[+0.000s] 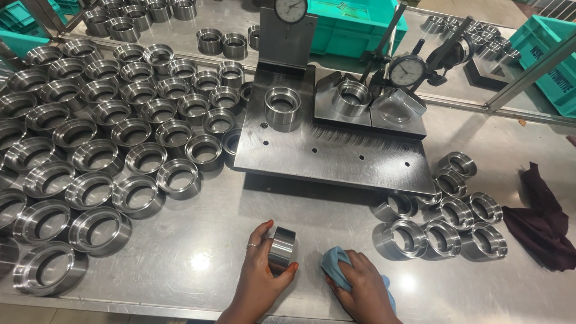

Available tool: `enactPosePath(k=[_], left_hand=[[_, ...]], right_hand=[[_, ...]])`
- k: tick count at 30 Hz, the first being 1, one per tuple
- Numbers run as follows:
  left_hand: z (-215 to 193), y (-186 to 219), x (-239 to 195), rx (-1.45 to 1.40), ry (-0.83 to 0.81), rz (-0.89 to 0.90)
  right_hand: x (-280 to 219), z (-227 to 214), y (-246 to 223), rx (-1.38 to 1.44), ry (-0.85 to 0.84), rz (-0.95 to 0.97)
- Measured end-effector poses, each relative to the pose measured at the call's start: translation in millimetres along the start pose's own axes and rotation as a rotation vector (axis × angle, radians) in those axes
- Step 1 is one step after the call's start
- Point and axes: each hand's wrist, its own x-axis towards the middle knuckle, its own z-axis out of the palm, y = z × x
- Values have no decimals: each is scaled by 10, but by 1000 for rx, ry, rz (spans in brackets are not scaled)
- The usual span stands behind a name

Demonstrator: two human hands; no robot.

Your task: Cleaning and inspecting cylindrical metal parts at a workstation using a cloth and dial gauges.

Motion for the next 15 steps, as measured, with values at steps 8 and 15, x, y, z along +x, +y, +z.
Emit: enactPosePath(k=[8,15], left_hand=[[6,-27,-1,-14,-4,-13],[-6,-26,17,-33,5,-30]], right_hand=[[-2,2,-9,9,12,-3],[1,-33,1,-5,17,-38]])
